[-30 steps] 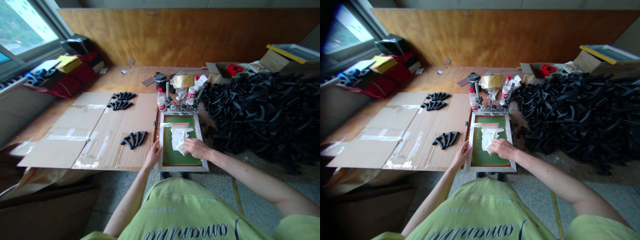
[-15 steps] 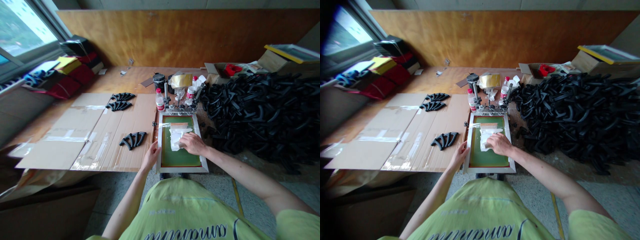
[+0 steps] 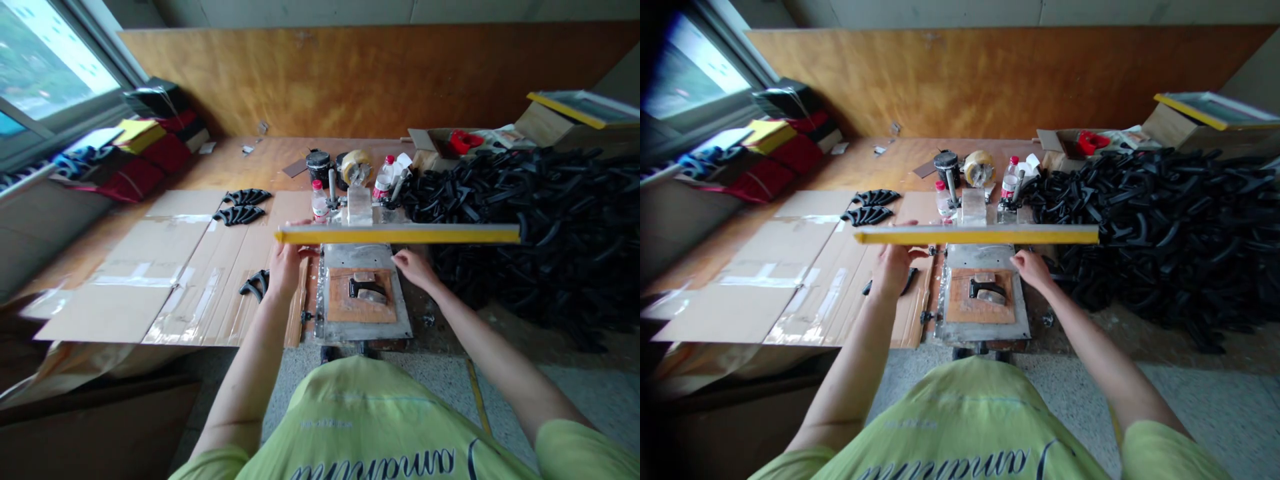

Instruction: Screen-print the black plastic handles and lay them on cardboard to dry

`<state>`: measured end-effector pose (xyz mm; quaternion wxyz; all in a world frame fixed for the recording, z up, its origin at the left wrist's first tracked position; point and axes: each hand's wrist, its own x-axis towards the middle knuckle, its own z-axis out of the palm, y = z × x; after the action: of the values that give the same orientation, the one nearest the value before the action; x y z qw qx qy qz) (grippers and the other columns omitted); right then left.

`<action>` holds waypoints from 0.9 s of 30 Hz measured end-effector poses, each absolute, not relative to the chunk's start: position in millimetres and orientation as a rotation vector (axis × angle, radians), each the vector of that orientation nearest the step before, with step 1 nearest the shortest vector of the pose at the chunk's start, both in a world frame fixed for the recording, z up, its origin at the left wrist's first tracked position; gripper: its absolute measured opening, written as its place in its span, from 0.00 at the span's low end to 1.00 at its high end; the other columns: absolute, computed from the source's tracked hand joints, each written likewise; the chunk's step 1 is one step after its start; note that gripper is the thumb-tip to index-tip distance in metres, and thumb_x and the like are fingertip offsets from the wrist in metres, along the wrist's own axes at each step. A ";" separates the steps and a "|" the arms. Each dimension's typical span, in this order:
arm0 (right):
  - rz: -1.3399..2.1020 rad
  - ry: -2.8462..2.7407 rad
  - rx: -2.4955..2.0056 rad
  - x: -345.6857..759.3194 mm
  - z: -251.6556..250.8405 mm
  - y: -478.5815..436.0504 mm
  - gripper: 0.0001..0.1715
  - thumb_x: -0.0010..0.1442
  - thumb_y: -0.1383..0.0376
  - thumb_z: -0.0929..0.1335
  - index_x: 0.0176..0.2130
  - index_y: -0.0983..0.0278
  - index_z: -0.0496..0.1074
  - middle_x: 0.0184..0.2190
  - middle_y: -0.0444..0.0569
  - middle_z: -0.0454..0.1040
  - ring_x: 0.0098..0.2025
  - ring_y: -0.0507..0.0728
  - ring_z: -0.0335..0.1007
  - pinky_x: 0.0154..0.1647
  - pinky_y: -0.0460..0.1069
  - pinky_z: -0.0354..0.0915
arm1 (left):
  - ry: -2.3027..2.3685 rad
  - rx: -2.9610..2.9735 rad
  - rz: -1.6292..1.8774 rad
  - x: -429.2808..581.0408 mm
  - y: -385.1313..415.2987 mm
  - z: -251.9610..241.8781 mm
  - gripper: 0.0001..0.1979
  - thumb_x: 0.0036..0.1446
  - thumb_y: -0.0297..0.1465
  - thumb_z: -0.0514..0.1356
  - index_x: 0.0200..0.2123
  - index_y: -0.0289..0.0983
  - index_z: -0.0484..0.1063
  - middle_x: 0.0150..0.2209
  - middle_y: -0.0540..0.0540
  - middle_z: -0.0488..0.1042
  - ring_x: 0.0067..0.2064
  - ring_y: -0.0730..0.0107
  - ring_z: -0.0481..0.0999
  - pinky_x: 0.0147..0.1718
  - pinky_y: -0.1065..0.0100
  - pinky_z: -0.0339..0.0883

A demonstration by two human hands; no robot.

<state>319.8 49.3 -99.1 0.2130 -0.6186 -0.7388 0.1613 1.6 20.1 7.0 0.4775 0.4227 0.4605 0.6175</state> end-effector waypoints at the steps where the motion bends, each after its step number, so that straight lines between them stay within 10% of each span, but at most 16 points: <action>1: 0.460 -2.136 -1.683 310.2 -113.0 37.9 0.17 0.62 0.52 0.68 0.32 0.63 0.74 0.30 0.48 0.76 0.34 0.56 0.72 0.37 0.48 0.65 | 1.117 1.056 1.532 3.8 29.3 13.3 0.25 0.60 0.54 0.54 0.39 0.37 0.72 0.33 0.46 0.76 0.34 0.71 0.77 0.30 0.72 0.70; 6: 0.356 -2.372 -1.718 264.5 -142.7 -0.5 0.11 0.61 0.59 0.71 0.34 0.64 0.69 0.36 0.53 0.75 0.43 0.60 0.71 0.44 0.51 0.64 | 1.190 0.956 1.676 18.0 21.3 4.0 0.23 0.59 0.53 0.56 0.40 0.39 0.68 0.29 0.49 0.75 0.30 0.75 0.75 0.28 0.75 0.68; 11: 0.292 -2.156 -1.840 226.3 -128.8 -35.1 0.09 0.68 0.60 0.64 0.38 0.63 0.68 0.35 0.54 0.74 0.41 0.61 0.71 0.42 0.52 0.65 | 1.153 0.771 0.764 51.8 -61.4 -65.2 0.29 0.50 0.55 0.64 0.41 0.34 0.73 0.33 0.40 0.79 0.32 0.63 0.78 0.24 0.69 0.70; 17: 0.264 -2.443 -1.236 222.6 -114.8 -48.5 0.13 0.69 0.58 0.63 0.36 0.61 0.72 0.37 0.51 0.76 0.43 0.59 0.71 0.46 0.51 0.66 | 1.211 0.348 0.904 42.8 -87.9 -126.8 0.26 0.53 0.54 0.61 0.35 0.35 0.70 0.35 0.41 0.78 0.34 0.65 0.79 0.30 0.66 0.73; 22: 0.304 -2.072 -2.380 345.0 -123.7 17.9 0.29 0.69 0.47 0.57 0.51 0.62 0.74 0.32 0.59 0.78 0.35 0.64 0.76 0.36 0.54 0.66 | 1.911 0.605 0.847 -83.9 -60.7 -159.2 0.25 0.62 0.52 0.47 0.33 0.37 0.67 0.32 0.42 0.78 0.29 0.69 0.77 0.29 0.69 0.70; 27: 0.410 -1.850 -2.642 421.7 -156.3 44.2 0.33 0.66 0.46 0.58 0.39 0.65 0.80 0.34 0.68 0.77 0.36 0.69 0.76 0.34 0.59 0.65 | 2.258 0.554 0.589 -179.9 -52.0 -183.7 0.22 0.64 0.45 0.45 0.30 0.37 0.69 0.21 0.41 0.72 0.27 0.58 0.76 0.27 0.62 0.67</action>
<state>421.7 44.2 -156.3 -0.0549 -0.8115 -0.5680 0.1260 -179.9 -52.0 -183.7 0.3633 0.2152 0.8771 0.2289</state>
